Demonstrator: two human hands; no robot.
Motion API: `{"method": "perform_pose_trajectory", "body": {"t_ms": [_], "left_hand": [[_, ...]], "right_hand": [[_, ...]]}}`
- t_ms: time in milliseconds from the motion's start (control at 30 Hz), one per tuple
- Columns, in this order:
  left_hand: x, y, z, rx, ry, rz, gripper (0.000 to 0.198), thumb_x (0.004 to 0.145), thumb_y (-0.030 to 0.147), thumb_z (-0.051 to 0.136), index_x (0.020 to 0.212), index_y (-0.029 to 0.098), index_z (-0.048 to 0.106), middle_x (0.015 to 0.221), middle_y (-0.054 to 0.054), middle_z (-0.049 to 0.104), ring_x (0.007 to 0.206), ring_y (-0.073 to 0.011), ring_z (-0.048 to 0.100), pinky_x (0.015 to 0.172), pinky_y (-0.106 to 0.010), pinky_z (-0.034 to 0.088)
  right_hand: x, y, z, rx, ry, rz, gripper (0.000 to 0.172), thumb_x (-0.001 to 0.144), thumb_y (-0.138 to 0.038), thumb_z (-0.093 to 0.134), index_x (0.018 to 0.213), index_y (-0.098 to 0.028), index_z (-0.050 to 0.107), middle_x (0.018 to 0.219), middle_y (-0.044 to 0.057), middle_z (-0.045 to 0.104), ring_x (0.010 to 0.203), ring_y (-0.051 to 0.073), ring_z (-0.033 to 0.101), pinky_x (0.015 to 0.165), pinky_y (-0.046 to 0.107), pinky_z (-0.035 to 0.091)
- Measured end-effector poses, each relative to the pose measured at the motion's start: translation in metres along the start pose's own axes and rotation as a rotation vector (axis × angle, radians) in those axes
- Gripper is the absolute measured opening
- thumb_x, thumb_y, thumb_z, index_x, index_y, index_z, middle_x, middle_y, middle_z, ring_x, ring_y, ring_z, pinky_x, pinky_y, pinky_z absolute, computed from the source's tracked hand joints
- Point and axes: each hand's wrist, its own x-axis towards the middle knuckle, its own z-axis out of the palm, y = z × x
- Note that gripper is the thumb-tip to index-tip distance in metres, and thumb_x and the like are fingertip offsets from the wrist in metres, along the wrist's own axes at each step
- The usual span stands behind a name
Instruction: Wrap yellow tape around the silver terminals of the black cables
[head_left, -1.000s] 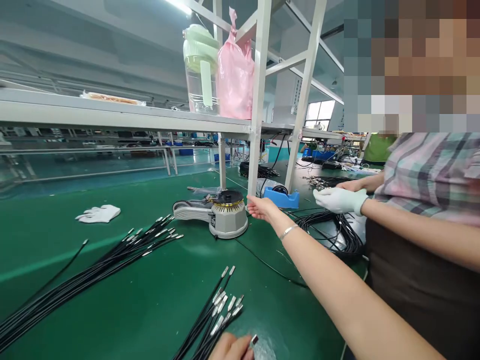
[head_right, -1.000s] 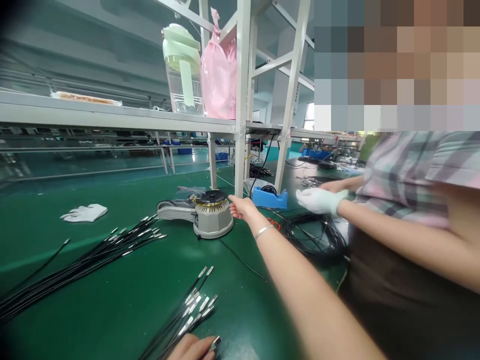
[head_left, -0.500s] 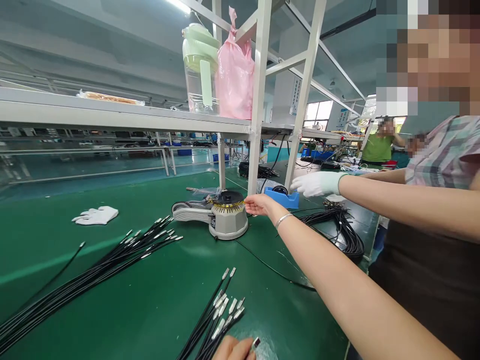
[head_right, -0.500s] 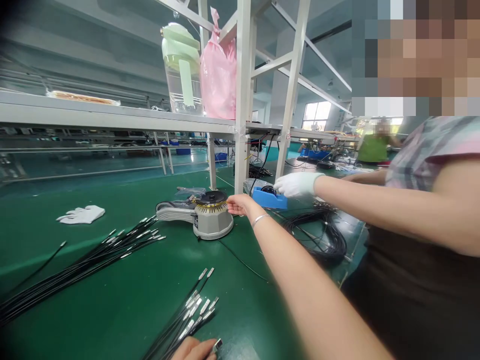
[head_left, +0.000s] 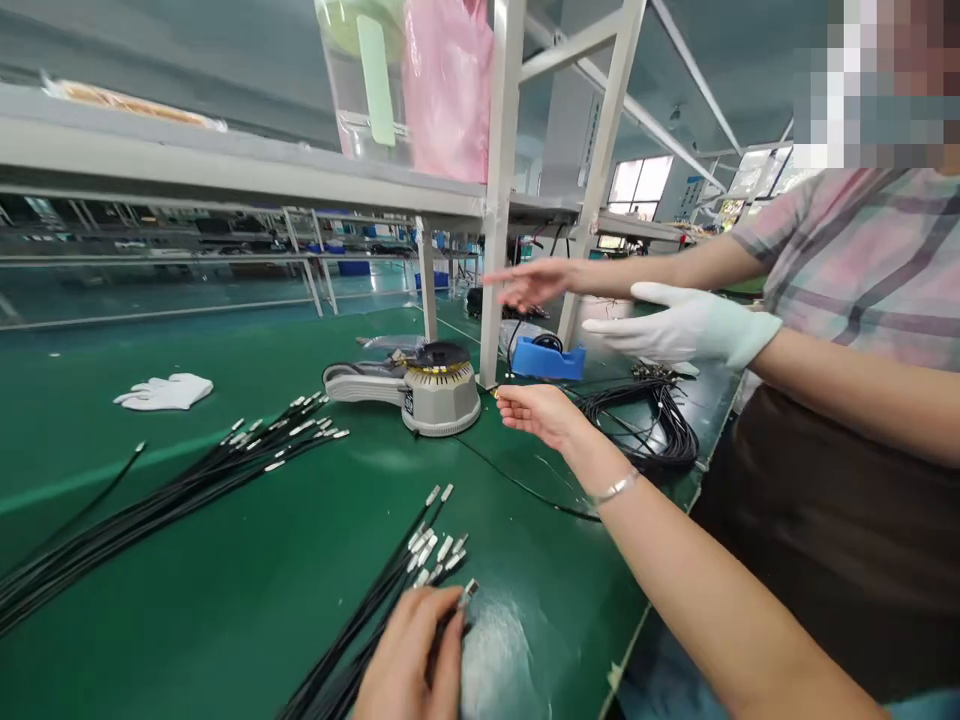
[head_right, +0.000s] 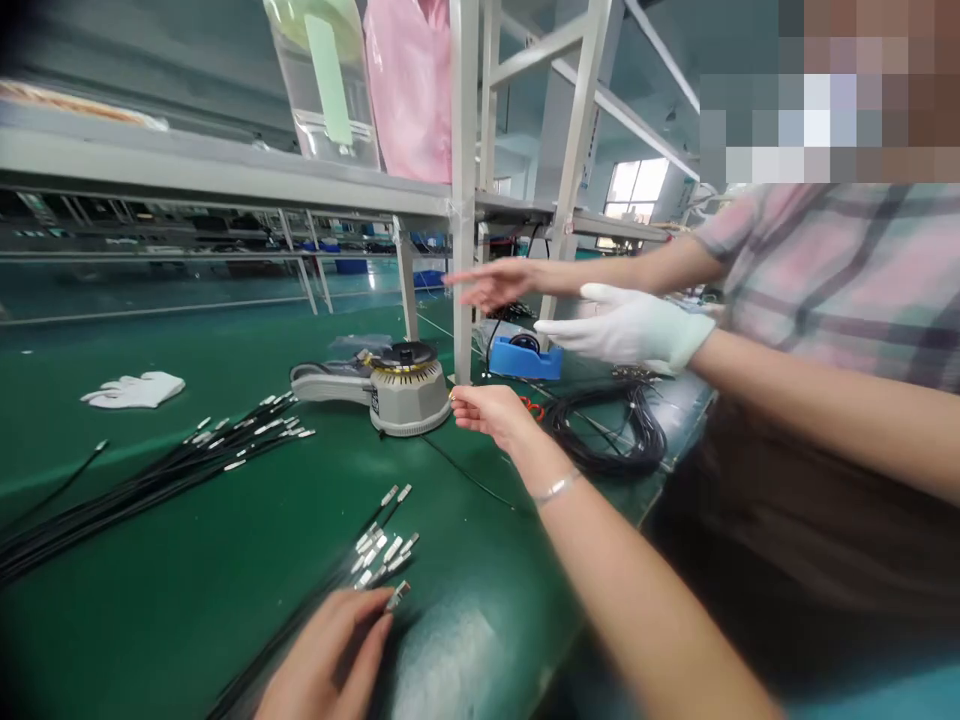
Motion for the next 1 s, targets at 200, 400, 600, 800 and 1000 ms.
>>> {"method": "perform_pose_trajectory", "body": {"t_ms": [200,400,600,800,1000], "left_hand": [[0.007,0.022,-0.013,0.040,0.003,-0.146,0.016,0.083,0.029,0.054,0.091,0.025,0.067,0.088,0.000,0.066,0.079,-0.0124,0.064,0.074,-0.020,0.050],[0.008,0.044,-0.019,-0.069,0.005,-0.400,0.019,0.081,0.035,0.056,0.096,0.024,0.061,0.080,0.002,0.066,0.071,-0.0129,0.063,0.069,-0.024,0.050],[-0.002,0.044,-0.015,-0.148,0.038,-0.507,0.022,0.079,0.040,0.059,0.093,0.023,0.059,0.081,0.002,0.065,0.070,-0.0134,0.062,0.069,-0.026,0.051],[-0.005,0.042,-0.017,-0.187,0.084,-0.485,0.021,0.078,0.040,0.062,0.089,0.022,0.060,0.078,0.001,0.065,0.067,-0.0135,0.061,0.066,-0.026,0.050],[-0.009,0.040,-0.017,-0.192,0.094,-0.479,0.020,0.078,0.038,0.061,0.088,0.021,0.061,0.079,0.001,0.065,0.068,-0.0138,0.061,0.068,-0.027,0.051]], "right_hand": [[-0.112,0.066,0.001,0.088,-0.040,0.031,0.022,0.064,-0.031,0.077,0.072,-0.013,0.068,0.069,0.001,0.066,0.060,0.008,0.060,0.058,0.021,0.050],[-0.156,0.089,0.010,0.150,-0.040,0.057,0.024,0.063,-0.035,0.077,0.069,-0.014,0.069,0.066,0.001,0.067,0.059,0.009,0.059,0.060,0.023,0.049],[-0.177,0.080,0.011,0.326,-0.151,0.146,0.024,0.069,-0.034,0.070,0.081,-0.013,0.075,0.087,0.010,0.073,0.071,0.015,0.065,0.067,0.028,0.050],[-0.185,0.080,0.013,0.346,-0.153,0.160,0.023,0.070,-0.029,0.068,0.083,-0.012,0.075,0.088,0.011,0.074,0.071,0.015,0.066,0.068,0.027,0.050],[-0.190,0.082,0.018,0.313,-0.172,0.174,0.025,0.069,-0.029,0.068,0.087,-0.013,0.075,0.097,0.013,0.073,0.077,0.017,0.066,0.070,0.028,0.050]]}}
